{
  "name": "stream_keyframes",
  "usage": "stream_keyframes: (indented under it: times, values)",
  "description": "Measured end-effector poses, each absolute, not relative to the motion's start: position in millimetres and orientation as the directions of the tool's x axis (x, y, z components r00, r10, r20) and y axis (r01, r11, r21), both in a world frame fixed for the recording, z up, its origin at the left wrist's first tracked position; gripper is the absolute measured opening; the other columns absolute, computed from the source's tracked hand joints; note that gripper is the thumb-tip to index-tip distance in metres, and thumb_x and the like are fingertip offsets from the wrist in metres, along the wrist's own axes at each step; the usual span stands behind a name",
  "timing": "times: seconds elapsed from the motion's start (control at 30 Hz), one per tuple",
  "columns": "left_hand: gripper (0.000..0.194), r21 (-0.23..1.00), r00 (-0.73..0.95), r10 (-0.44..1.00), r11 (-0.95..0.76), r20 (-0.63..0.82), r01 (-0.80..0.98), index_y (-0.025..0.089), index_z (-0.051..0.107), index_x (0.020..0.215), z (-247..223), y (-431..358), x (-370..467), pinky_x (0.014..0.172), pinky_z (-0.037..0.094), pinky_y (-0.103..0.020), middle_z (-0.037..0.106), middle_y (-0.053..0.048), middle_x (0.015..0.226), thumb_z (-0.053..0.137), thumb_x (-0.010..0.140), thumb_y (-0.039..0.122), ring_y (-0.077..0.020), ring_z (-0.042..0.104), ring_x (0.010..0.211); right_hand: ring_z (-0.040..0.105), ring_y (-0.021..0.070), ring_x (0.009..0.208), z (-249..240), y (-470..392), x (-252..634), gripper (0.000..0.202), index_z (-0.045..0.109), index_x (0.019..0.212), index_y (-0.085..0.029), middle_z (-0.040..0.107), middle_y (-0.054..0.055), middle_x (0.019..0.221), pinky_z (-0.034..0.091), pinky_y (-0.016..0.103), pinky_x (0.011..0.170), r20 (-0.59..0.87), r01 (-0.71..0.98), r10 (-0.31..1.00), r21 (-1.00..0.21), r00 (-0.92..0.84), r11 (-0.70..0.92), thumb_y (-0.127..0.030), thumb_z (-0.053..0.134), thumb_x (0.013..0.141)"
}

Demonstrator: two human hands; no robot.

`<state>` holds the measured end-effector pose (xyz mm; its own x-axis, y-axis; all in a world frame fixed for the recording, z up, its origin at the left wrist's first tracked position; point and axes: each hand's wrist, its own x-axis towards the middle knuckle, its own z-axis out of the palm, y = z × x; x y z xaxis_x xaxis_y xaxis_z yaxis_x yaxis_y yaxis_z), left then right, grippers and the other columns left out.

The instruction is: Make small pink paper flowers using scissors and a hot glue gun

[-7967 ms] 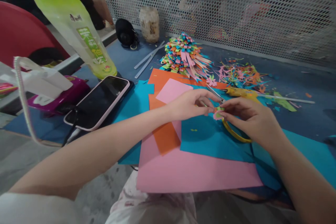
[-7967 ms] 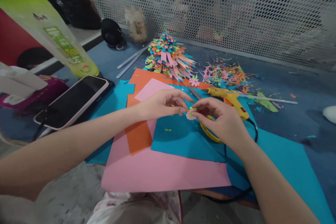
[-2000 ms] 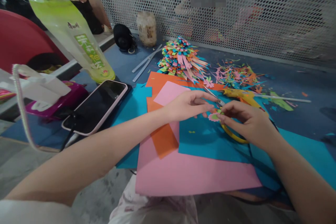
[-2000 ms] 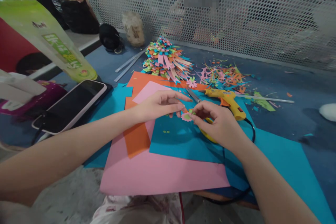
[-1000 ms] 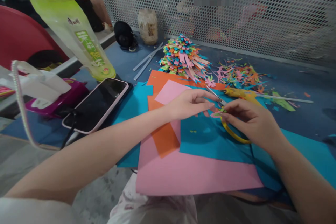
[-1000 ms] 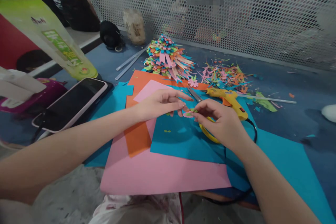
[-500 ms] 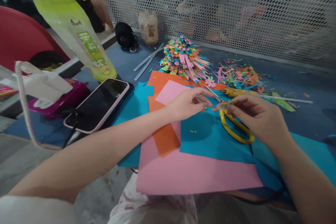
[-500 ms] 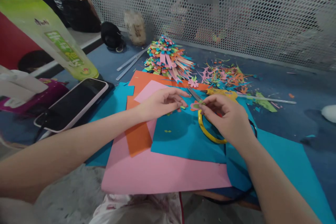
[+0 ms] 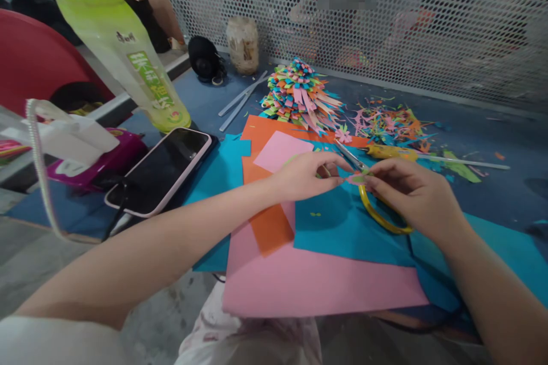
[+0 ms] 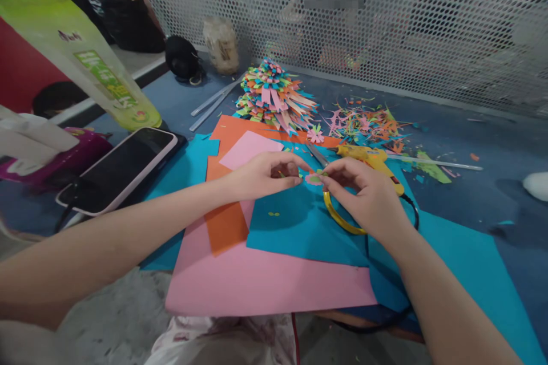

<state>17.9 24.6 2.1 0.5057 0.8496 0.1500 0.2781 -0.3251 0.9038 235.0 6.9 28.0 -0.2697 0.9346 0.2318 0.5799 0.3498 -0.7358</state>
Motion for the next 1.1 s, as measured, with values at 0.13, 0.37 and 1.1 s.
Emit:
stream_keyframes:
  times: [0.13, 0.37, 1.1]
  values:
    - [0.019, 0.882, 0.516, 0.845, -0.345, 0.143, 0.32, 0.016, 0.074, 0.098, 0.1, 25.2, 18.2, 0.06, 0.041, -0.022, 0.064, 0.001, 0.074, 0.061, 0.086, 0.022, -0.0093, 0.052, 0.063, 0.067, 0.0192, 0.065, 26.6, 7.8, 235.6, 0.019, 0.068, 0.082, -0.025, 0.07, 0.002, 0.073, 0.059, 0.035, 0.066, 0.248, 0.596, 0.915, -0.698, -0.319, 0.397, -0.045, 0.068, 0.082]
    - [0.02, 0.868, 0.521, 0.844, -0.348, 0.126, 0.353, 0.015, 0.075, 0.097, 0.2, 24.9, 18.1, 0.067, 0.047, -0.024, 0.072, -0.003, 0.085, 0.059, 0.087, 0.024, -0.0127, 0.061, 0.074, 0.067, 0.0176, 0.063, 26.4, 7.6, 237.4, 0.02, 0.068, 0.082, -0.025, 0.07, 0.001, 0.072, 0.059, 0.034, 0.063, 0.274, 0.59, 0.908, -0.692, -0.318, 0.416, -0.045, 0.068, 0.083]
    - [0.01, 0.998, 0.456, 0.888, -0.057, 0.066, -0.034, 0.014, 0.067, 0.088, 5.6, 26.0, 22.8, 0.057, 0.046, -0.018, 0.067, 0.0, 0.073, 0.065, 0.089, 0.024, -0.0072, 0.061, 0.065, 0.067, 0.0188, 0.062, 29.6, 7.7, 236.9, 0.017, 0.066, 0.081, -0.026, 0.07, 0.002, 0.071, 0.059, 0.036, 0.061, 0.248, 0.56, 0.906, -0.72, -0.343, 0.409, -0.043, 0.068, 0.081]
